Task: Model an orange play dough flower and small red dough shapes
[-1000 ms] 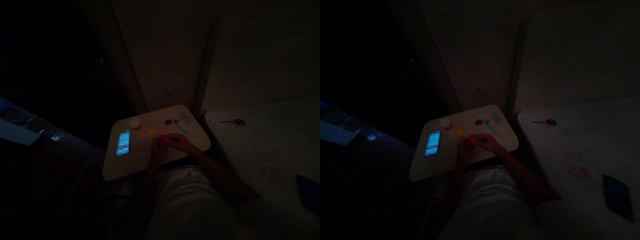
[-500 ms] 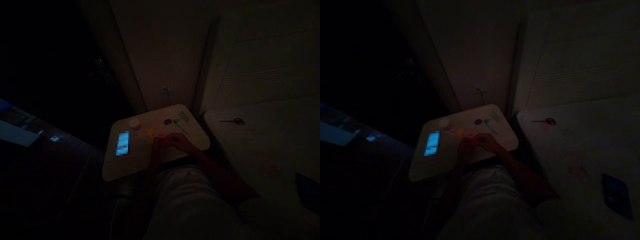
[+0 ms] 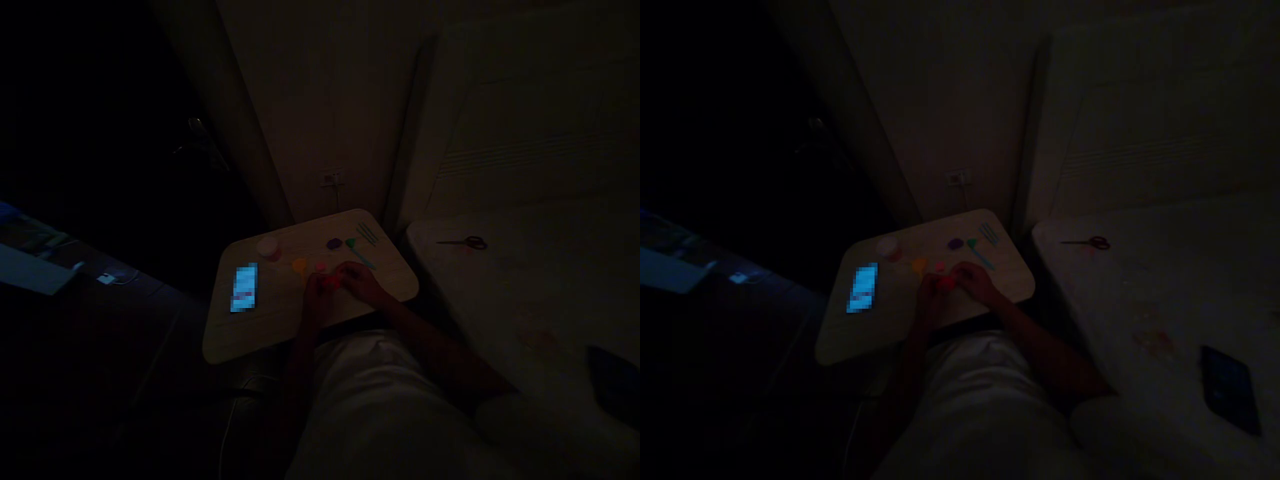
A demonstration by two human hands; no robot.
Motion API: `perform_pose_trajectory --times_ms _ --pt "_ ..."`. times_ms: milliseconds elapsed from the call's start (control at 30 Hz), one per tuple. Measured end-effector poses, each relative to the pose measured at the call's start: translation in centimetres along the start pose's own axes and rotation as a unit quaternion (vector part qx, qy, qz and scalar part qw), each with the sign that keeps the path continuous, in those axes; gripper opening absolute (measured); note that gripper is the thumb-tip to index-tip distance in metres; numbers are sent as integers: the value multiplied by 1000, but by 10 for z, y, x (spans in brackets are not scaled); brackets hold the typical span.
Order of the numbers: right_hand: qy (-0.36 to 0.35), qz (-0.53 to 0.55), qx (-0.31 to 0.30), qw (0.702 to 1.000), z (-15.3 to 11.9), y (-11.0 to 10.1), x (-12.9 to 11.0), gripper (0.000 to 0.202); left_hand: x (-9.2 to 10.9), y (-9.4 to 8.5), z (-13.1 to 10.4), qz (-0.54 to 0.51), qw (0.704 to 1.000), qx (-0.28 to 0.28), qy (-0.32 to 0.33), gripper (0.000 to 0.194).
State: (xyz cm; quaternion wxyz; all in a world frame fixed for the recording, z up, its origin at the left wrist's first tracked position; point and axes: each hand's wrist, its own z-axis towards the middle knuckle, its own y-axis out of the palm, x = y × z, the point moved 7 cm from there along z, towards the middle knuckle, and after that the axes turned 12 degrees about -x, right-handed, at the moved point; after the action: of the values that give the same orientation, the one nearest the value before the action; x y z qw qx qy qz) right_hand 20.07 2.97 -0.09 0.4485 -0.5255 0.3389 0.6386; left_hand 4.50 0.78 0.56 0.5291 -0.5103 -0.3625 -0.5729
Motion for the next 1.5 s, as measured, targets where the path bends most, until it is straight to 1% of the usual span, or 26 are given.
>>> perform_pose_trajectory --times_ms 167,300,433,500,600,700,800,933,1067,1200,1267,1367,1400,1433,1500 --pt "3 54 39 998 3 -5 7 32 1 1 0 4 1000 -3 -2 21" --pt "0 66 39 997 4 -7 8 39 -1 -2 -2 -1 1000 8 -5 23" --pt "-16 67 37 997 2 -8 2 41 -1 -7 -3 -22 999 26 -13 25" --pt "-21 43 9 999 1 -3 -2 40 1 -6 -3 -20 1000 22 -6 26" --pt "-19 -30 -44 998 -1 6 -6 35 1 -3 -3 -7 1000 3 2 24" --pt "-2 -84 -46 995 -1 6 -2 28 -2 0 -4 3 1000 -12 -5 22" --pt "5 -98 -39 994 0 3 0 24 -4 -1 -4 10 1000 -1 -14 24" --pt "10 -84 -11 996 0 0 -2 21 -1 -2 -2 -13 1000 13 -14 26" --pt "19 -22 30 999 -1 -1 -2 23 3 2 1 -26 1000 14 -6 26" --pt "9 16 62 998 0 -5 0 27 3 3 0 -28 1000 11 1 22" --pt "12 46 101 994 0 -13 3 31 2 -2 -2 -23 999 30 -3 18" --pt "12 121 180 976 -4 -28 6 42 2 -12 -5 -26 997 68 -12 13" --pt "11 137 186 973 -4 -29 6 45 4 -14 -6 -25 997 71 -11 12" --pt "13 145 175 974 -4 -28 6 46 5 -14 -6 -19 998 65 -10 11" --pt "29 136 130 982 -3 -22 7 47 9 -9 -5 10 999 29 -10 7"
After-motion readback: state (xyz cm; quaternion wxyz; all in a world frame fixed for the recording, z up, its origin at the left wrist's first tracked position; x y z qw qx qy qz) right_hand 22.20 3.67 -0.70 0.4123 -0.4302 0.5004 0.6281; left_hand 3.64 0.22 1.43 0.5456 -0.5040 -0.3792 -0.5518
